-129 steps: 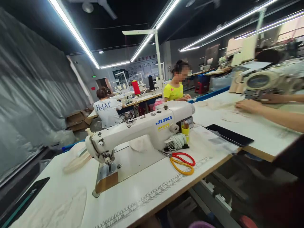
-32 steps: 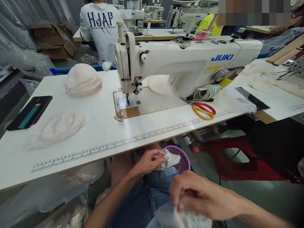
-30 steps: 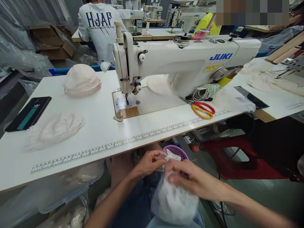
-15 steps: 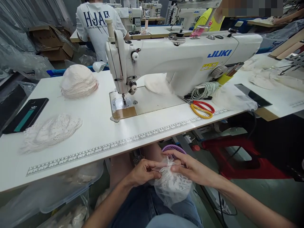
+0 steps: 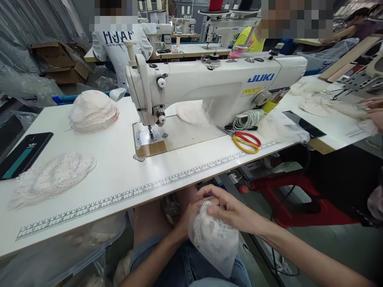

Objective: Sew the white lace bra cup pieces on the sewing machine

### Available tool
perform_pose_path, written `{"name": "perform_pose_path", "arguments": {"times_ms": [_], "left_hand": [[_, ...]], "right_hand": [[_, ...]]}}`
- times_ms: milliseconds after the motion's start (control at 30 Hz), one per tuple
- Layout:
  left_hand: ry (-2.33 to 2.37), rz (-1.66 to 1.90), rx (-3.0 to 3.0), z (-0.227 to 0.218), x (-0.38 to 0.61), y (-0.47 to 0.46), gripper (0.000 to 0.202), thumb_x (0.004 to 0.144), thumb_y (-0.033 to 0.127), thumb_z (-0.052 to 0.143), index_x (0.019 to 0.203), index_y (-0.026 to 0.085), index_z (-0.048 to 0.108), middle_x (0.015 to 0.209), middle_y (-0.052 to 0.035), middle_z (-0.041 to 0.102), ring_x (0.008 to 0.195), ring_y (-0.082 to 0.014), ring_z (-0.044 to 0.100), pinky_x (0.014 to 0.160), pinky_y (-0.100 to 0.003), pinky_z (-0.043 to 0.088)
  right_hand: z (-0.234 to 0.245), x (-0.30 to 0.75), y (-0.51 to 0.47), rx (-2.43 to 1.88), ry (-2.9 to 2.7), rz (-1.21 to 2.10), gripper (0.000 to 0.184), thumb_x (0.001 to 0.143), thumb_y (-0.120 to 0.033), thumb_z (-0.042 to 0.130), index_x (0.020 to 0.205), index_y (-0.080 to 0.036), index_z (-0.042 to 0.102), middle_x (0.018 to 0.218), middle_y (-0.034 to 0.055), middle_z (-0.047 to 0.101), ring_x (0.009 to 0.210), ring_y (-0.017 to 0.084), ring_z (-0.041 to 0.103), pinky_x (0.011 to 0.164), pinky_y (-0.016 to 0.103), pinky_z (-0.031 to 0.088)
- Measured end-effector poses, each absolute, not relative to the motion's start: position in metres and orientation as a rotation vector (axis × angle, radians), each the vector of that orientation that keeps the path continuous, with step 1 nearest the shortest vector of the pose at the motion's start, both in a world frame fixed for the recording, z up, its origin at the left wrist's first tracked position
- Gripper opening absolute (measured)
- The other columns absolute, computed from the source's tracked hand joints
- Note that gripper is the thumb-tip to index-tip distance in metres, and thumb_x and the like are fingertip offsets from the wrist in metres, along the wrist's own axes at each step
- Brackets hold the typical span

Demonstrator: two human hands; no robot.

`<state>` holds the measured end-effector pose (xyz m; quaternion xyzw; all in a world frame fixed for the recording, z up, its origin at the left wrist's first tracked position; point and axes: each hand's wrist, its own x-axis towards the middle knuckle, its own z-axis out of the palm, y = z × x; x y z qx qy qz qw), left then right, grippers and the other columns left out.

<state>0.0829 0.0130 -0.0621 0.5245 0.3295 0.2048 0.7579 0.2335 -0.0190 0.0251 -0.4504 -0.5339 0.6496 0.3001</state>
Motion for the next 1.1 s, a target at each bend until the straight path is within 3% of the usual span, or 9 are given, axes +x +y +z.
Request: {"name": "perform_pose_path", "arguments": {"times_ms": [100,200,333,433,500,733,867,1100], "left_hand": [[0.661,0.477,1.092,-0.060,0.077,0.007,0.057,0.074,0.042,0.066,0.124,0.015,0.056,0.077,-0.0046,0.068,0.067,-0.0170,0.059,0.062,-0.024,0.046],[0.630,0.468,1.039,-0.061,0.066,0.005,0.067,0.076,0.045,0.065,0.132,0.011,0.047,0.072,-0.0054,0.069,0.059,-0.0134,0.058,0.056,-0.021,0.044],[0.630,0.516,1.046,-0.058,0.055,0.006,0.062,0.079,0.041,0.064,0.132,0.015,0.047,0.097,-0.0110,0.071,0.085,-0.0205,0.066,0.074,-0.025,0.051],[0.602,0.569,1.076,-0.056,0.050,0.006,0.054,0.080,0.038,0.064,0.128,0.019,0.052,0.122,-0.0119,0.060,0.112,-0.0250,0.057,0.093,-0.030,0.047],[0.583,0.580,1.089,-0.056,0.047,0.005,0.052,0.078,0.038,0.066,0.126,0.020,0.054,0.125,-0.0110,0.058,0.116,-0.0262,0.055,0.096,-0.032,0.046],[0.676,0.634,1.103,-0.051,0.042,0.005,0.048,0.070,0.046,0.072,0.109,0.019,0.067,0.109,-0.0094,0.068,0.102,-0.0267,0.063,0.090,-0.033,0.050],[0.699,0.675,1.115,-0.049,0.041,0.004,0.041,0.068,0.047,0.072,0.097,0.018,0.073,0.097,-0.0092,0.072,0.094,-0.0253,0.066,0.084,-0.030,0.052],[0.746,0.669,1.143,-0.053,0.031,0.003,0.036,0.072,0.048,0.069,0.087,0.014,0.072,0.094,-0.0098,0.072,0.088,-0.0212,0.065,0.078,-0.026,0.049]], "right_hand": [[0.009,0.244,-0.023,-1.363,-1.400,1.585,0.034,0.089,-0.046,0.051,0.106,-0.019,0.041,0.061,-0.0073,0.038,0.051,0.008,0.033,0.046,0.019,0.025],[0.007,0.249,-0.029,-1.413,-1.392,1.592,0.033,0.089,-0.046,0.052,0.104,-0.019,0.039,0.059,-0.0078,0.039,0.051,0.008,0.032,0.045,0.019,0.024],[0.012,0.249,-0.028,-1.427,-1.452,1.612,0.034,0.089,-0.043,0.052,0.110,-0.020,0.039,0.059,-0.0074,0.042,0.051,0.008,0.033,0.046,0.020,0.025],[0.010,0.249,-0.025,-1.463,-1.512,1.584,0.034,0.090,-0.042,0.051,0.113,-0.020,0.039,0.058,-0.0075,0.042,0.051,0.008,0.032,0.046,0.020,0.024],[0.007,0.249,-0.025,-1.490,-1.522,1.570,0.035,0.090,-0.042,0.052,0.114,-0.020,0.040,0.058,-0.0075,0.042,0.052,0.009,0.032,0.047,0.020,0.024],[-0.003,0.250,-0.023,-1.293,-1.309,1.824,0.048,0.085,-0.048,0.057,0.117,-0.016,0.042,0.057,-0.0082,0.040,0.048,0.007,0.028,0.044,0.020,0.021],[-0.005,0.246,-0.021,-1.171,-1.211,1.907,0.041,0.082,-0.050,0.060,0.101,-0.015,0.049,0.060,-0.0063,0.043,0.048,0.005,0.028,0.044,0.020,0.019],[-0.015,0.240,-0.018,-1.155,-1.290,1.850,0.031,0.084,-0.045,0.058,0.084,-0.018,0.043,0.057,-0.0079,0.039,0.048,0.006,0.026,0.044,0.019,0.019]]}}
